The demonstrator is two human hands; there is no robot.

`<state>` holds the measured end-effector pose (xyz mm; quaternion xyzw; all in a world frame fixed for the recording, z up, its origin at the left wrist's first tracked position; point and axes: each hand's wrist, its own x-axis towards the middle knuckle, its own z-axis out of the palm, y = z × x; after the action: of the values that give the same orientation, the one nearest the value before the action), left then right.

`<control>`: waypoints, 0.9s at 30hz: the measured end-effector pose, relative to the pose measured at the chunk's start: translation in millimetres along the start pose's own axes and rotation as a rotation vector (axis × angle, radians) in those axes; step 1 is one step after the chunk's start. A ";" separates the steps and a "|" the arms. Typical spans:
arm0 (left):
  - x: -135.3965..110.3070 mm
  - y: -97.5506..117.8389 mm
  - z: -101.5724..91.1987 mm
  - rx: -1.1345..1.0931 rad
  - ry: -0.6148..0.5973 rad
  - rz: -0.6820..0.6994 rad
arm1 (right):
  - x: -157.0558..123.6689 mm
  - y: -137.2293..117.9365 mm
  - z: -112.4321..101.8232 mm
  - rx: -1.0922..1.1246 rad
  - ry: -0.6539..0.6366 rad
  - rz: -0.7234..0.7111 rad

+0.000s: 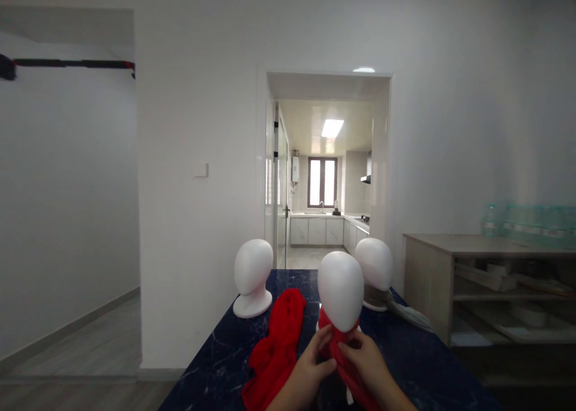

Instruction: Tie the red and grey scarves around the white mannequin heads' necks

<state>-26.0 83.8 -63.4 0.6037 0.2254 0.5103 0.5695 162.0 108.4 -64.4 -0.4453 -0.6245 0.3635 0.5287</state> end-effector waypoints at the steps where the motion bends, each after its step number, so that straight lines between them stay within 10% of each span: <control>1: -0.4 2.3 1.3 0.013 0.006 0.006 | -0.7 -0.3 -1.4 0.041 -0.028 0.014; 27: 0.8 6.5 0.5 0.027 0.163 -0.068 | -3.8 6.6 -2.6 0.658 -0.095 0.491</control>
<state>-27.3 82.6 -57.1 0.5596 0.2983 0.5352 0.5581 165.9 107.0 -71.3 -0.3710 -0.3738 0.6793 0.5111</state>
